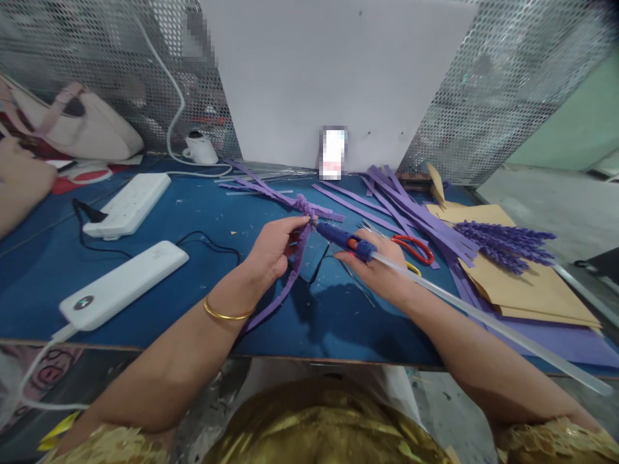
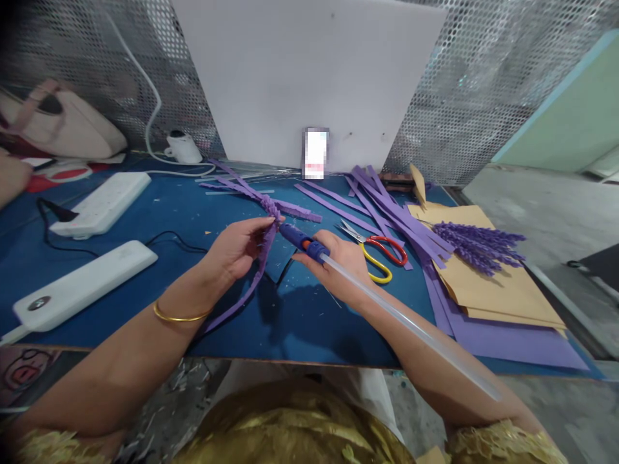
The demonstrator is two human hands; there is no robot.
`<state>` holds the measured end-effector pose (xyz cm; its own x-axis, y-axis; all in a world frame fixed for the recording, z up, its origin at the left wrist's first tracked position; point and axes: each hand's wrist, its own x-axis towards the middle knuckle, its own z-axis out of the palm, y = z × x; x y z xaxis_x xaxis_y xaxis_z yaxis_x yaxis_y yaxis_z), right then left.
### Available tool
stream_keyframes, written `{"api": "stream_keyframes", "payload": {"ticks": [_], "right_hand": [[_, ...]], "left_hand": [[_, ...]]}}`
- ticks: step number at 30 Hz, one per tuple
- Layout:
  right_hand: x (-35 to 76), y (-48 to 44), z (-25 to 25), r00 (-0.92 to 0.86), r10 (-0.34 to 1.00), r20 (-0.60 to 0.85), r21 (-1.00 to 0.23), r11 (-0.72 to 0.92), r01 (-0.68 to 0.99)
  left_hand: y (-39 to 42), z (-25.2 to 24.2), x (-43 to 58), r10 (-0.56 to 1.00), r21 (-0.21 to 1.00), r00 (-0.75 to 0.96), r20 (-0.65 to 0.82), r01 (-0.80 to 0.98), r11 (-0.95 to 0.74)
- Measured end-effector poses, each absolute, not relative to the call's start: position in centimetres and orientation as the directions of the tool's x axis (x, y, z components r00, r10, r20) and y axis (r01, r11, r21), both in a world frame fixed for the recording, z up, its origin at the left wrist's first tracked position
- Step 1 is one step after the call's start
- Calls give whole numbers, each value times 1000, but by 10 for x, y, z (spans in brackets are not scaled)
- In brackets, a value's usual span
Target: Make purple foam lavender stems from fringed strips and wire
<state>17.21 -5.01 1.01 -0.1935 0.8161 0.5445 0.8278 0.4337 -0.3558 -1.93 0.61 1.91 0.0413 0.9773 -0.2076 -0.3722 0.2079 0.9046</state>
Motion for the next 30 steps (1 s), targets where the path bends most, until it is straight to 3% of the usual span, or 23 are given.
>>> {"api": "stream_keyframes", "payload": {"ticks": [30], "right_hand": [[170,-58,19,-245,836,492,-325,437,839]], "left_hand": [[9,18,-21,976,911,26,-216,-355,211]]}}
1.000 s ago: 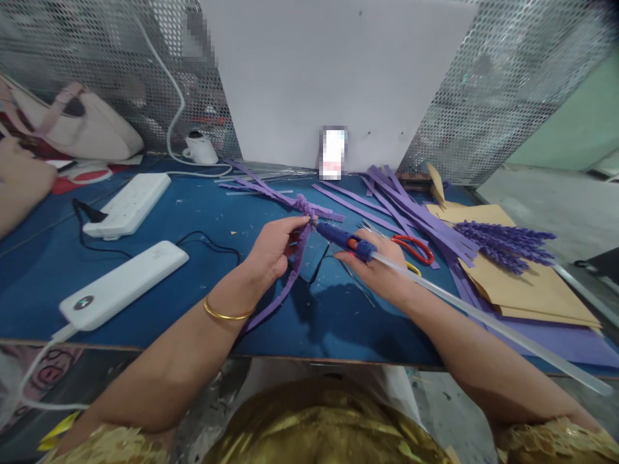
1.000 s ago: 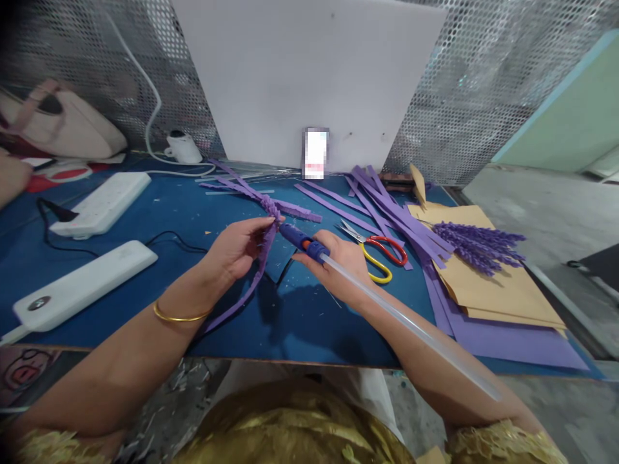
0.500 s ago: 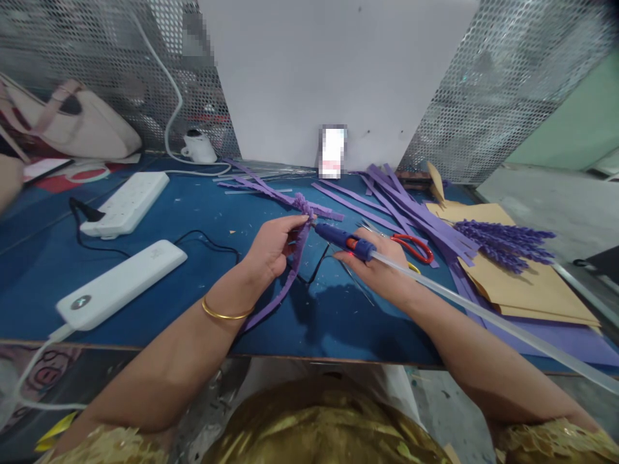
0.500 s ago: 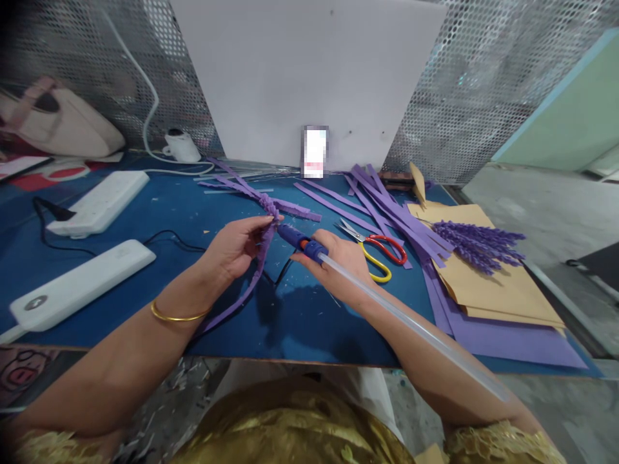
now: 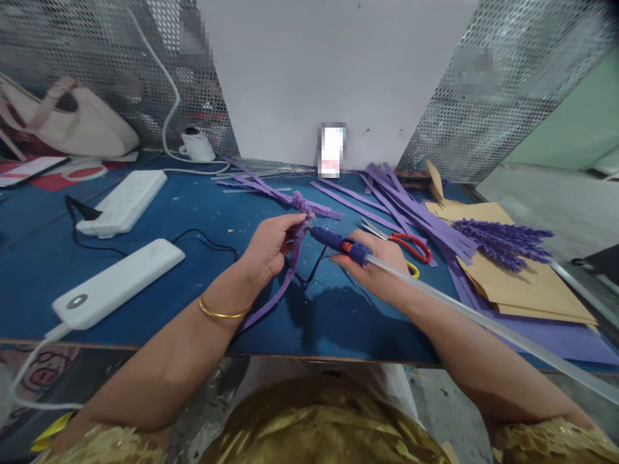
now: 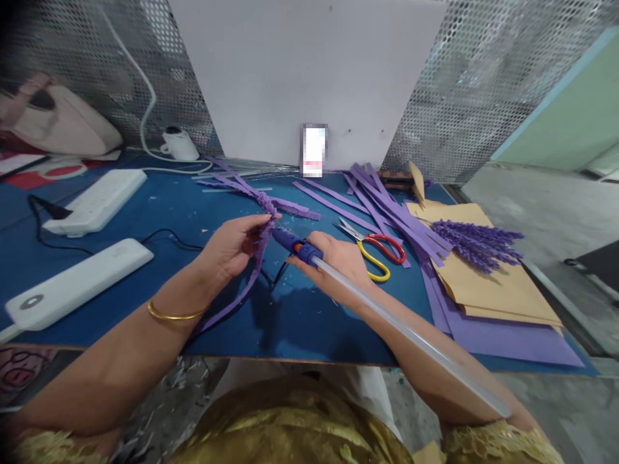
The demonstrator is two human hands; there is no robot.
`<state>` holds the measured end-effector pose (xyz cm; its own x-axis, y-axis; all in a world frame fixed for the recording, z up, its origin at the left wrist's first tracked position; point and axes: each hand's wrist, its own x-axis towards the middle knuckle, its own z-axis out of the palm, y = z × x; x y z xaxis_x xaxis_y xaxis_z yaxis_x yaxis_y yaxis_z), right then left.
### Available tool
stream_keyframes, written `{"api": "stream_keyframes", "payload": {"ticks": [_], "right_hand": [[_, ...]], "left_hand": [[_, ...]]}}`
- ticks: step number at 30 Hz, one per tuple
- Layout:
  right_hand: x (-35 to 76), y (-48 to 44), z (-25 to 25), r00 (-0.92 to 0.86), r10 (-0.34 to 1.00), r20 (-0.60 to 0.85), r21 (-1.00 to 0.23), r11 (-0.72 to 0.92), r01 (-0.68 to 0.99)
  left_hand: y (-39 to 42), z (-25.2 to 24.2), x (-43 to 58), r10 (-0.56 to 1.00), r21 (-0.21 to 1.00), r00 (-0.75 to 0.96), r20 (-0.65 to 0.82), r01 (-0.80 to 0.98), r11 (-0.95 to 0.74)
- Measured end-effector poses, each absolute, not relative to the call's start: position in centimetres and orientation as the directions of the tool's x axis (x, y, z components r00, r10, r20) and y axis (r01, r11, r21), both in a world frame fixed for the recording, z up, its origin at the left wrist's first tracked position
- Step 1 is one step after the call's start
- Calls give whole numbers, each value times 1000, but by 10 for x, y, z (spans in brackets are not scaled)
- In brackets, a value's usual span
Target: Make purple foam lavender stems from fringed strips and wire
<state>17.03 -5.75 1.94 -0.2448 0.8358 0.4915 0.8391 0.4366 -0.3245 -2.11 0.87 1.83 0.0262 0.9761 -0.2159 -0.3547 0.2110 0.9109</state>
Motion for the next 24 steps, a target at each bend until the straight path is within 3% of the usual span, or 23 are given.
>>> {"api": "stream_keyframes", "payload": {"ticks": [24], "right_hand": [[170,-62,22,-304,853,424,-289,446,847]], "left_hand": [[7,23,-18,974,910,-18,-228,-360,206]]}}
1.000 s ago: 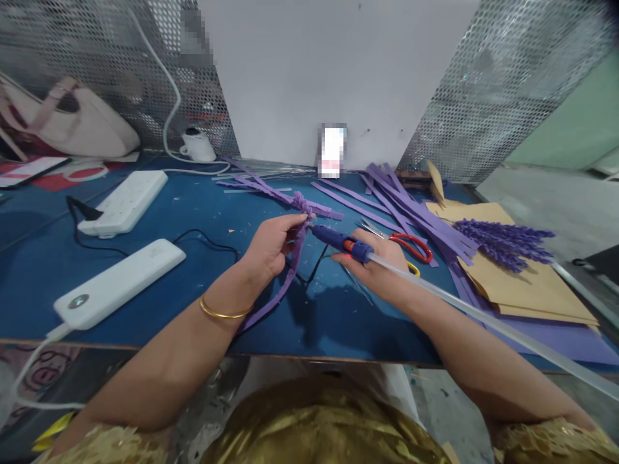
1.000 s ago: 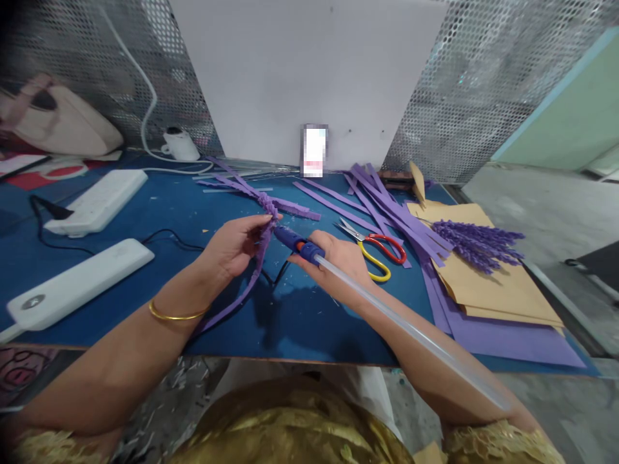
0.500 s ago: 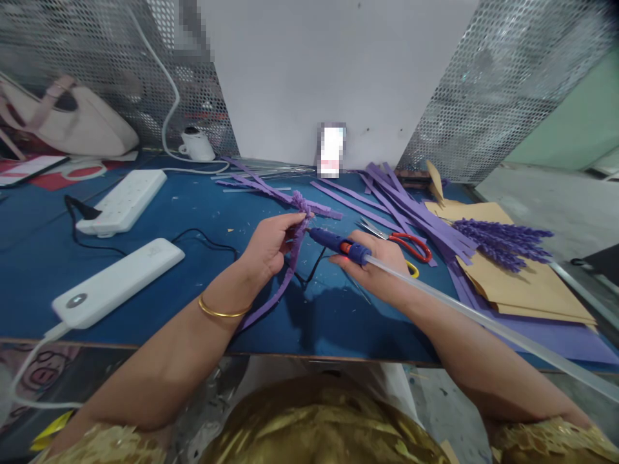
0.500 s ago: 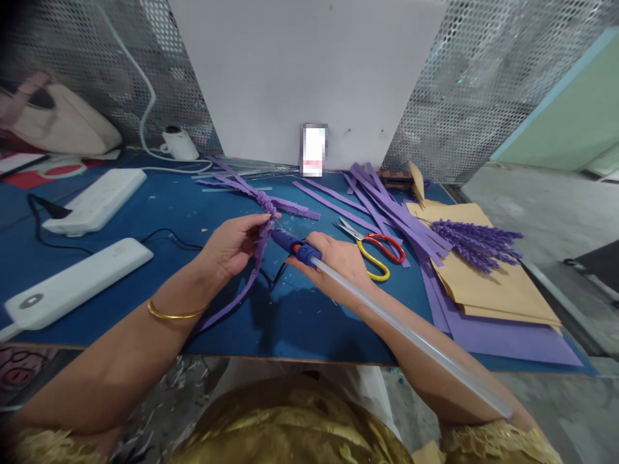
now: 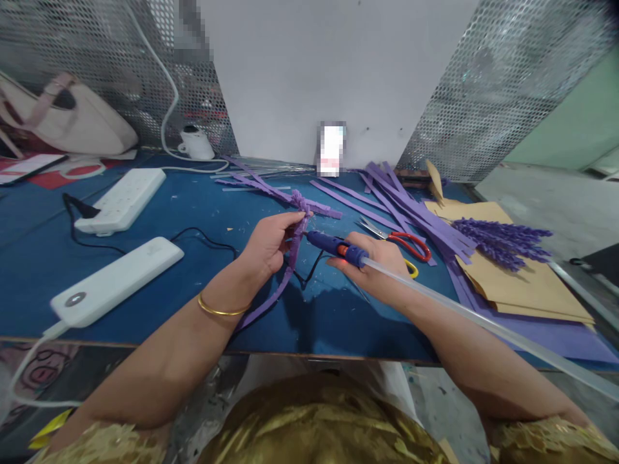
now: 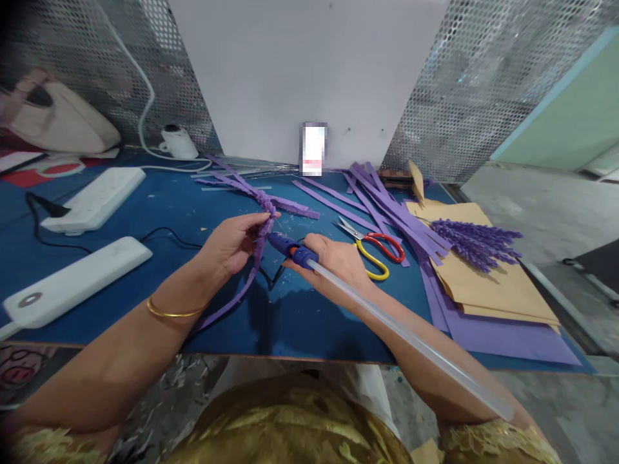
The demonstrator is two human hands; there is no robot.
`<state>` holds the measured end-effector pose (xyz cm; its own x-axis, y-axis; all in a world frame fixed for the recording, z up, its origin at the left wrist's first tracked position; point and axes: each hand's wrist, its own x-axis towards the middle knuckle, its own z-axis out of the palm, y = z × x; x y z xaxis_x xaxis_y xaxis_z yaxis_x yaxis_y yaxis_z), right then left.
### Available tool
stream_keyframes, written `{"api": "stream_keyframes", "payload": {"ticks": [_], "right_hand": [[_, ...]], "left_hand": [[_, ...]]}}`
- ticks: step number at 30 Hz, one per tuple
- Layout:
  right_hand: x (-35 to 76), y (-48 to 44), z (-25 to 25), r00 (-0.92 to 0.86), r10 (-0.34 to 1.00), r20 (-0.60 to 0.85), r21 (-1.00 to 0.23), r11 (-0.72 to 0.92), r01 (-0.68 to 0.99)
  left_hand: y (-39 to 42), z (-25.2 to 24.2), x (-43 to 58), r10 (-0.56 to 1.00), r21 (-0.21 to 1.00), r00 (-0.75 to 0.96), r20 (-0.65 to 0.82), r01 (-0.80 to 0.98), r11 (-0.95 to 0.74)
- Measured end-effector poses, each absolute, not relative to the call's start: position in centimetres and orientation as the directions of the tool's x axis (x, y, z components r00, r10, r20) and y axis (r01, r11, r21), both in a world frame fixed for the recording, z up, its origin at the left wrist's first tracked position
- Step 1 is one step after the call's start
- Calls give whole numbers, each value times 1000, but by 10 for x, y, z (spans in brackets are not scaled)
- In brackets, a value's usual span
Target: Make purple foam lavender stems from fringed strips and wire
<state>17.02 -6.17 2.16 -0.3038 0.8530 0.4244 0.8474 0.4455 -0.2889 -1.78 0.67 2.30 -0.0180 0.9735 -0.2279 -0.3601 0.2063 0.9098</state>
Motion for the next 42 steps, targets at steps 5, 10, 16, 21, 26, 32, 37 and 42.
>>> {"api": "stream_keyframes", "payload": {"ticks": [5,10,16,21,26,32,37,42], "right_hand": [[169,-63,24,-314,858,406,-295,448,844],[169,-64,25,-334,850,407,-280,464,840],[170,-65,25,-350,852,388,-272,469,840],[170,-64,25,-337,861,382,-280,455,845],[172,-62,26,-306,864,399,-345,451,823],[182,-48,27,-69,914,399,-817,388,427],[192,-19,11,107,987,123,-986,134,-95],[194,0,-9,-2,988,-155,-973,-153,-175]], "left_hand": [[8,22,-18,976,908,-18,-219,-369,197],[8,22,-18,975,909,-18,-223,-366,201],[8,21,-18,977,916,-23,-211,-353,189],[9,19,-19,976,913,-21,-218,-357,197],[9,23,-20,972,882,-20,-235,-424,205],[7,32,-19,957,861,-31,-290,-444,247],[4,33,-19,943,854,-3,-333,-424,300],[6,27,-20,941,867,52,-335,-374,329]]}}
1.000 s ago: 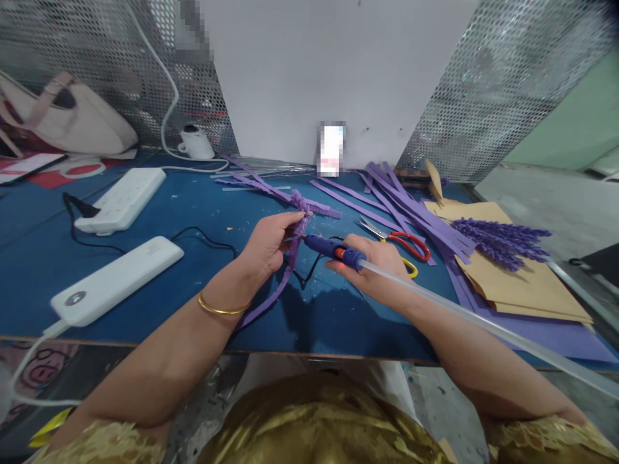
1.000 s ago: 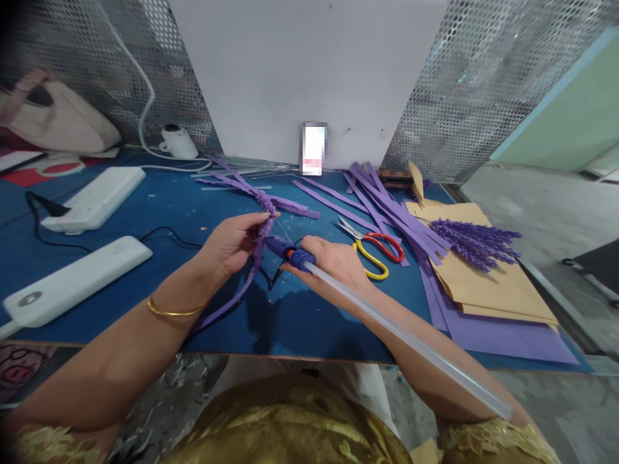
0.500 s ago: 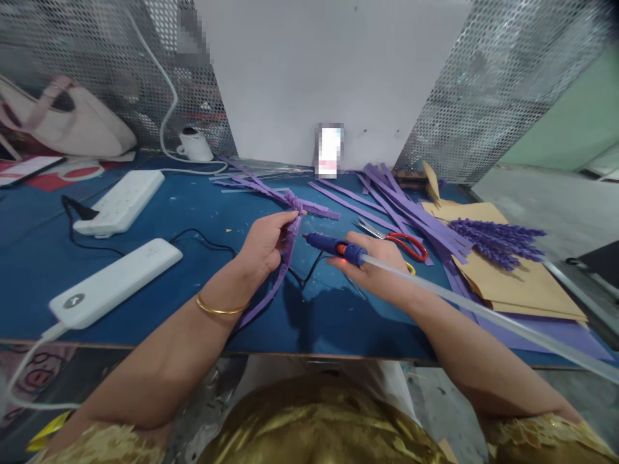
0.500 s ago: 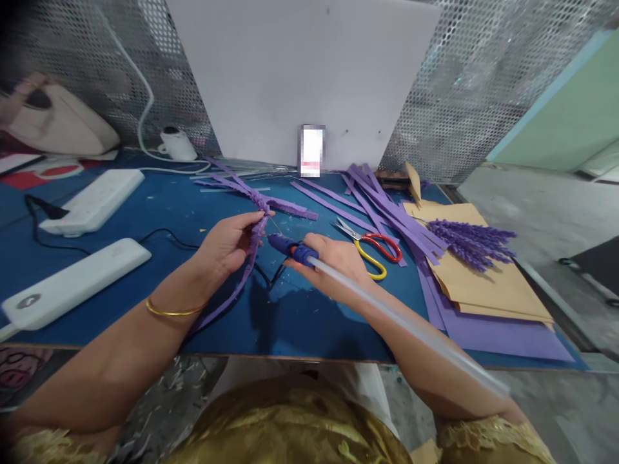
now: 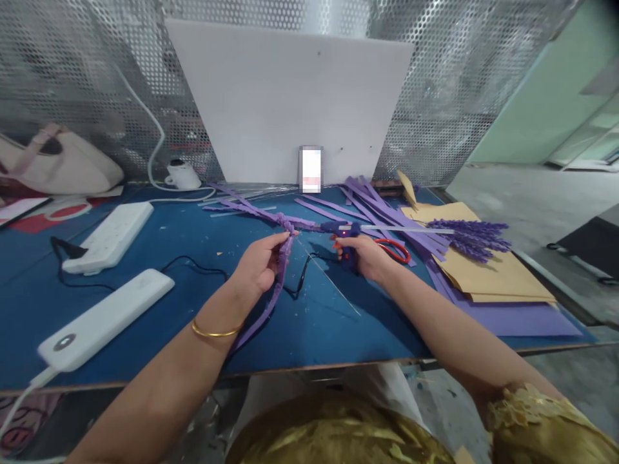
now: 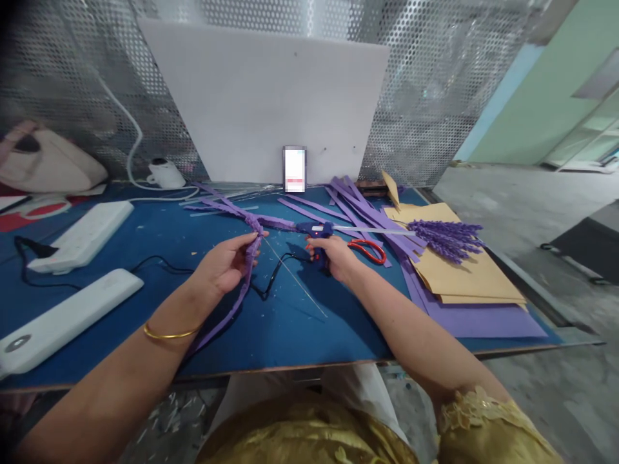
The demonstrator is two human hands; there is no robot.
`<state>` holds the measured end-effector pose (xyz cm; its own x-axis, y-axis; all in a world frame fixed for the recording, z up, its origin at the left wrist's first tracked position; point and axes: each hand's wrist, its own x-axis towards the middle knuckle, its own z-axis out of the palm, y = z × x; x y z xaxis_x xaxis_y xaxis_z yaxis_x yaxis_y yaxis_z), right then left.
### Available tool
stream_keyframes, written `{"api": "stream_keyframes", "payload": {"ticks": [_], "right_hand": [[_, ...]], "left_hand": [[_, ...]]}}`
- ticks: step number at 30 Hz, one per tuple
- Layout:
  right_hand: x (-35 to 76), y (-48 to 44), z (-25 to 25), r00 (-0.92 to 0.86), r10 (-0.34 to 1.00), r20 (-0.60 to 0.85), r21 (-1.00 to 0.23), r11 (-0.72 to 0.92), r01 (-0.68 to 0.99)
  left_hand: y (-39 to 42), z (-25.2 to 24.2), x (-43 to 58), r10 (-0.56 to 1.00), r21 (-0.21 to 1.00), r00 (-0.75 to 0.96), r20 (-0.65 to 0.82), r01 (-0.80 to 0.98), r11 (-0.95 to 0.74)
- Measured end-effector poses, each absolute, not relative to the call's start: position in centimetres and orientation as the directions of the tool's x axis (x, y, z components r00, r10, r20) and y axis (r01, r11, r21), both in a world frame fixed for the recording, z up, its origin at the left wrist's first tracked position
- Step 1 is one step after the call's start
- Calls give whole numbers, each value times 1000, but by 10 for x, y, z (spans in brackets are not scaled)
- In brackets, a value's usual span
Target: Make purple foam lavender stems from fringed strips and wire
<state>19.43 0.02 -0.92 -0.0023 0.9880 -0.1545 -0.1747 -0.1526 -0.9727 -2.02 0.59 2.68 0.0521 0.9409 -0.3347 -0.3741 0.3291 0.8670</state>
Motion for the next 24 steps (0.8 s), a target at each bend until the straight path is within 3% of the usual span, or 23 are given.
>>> {"api": "stream_keyframes", "payload": {"ticks": [4,7,11,14,16,19,24], "right_hand": [[192,3,-16,-30,981,-192,-980,-193,-43],[195,4,-16,48,988,-149,-984,-153,96],[201,2,-7,213,976,46,-955,-20,294],[199,-5,4,120,963,243,-906,181,382],[194,-12,10,-51,976,210,-956,216,200],[188,-20,15,-200,969,145,-981,113,-161],[184,-27,17,-279,953,118,-953,29,-303]], "left_hand": [[5,26,-20,935,862,97,-341,-364,353],[1,28,-20,932,865,123,-340,-347,362],[-6,31,-16,939,894,174,-296,-295,336],[-13,36,-7,930,905,240,-279,-256,338],[-17,39,1,912,907,299,-281,-227,354],[-22,41,11,881,912,383,-277,-182,366],[-26,30,14,845,903,441,-303,-150,402]]}}
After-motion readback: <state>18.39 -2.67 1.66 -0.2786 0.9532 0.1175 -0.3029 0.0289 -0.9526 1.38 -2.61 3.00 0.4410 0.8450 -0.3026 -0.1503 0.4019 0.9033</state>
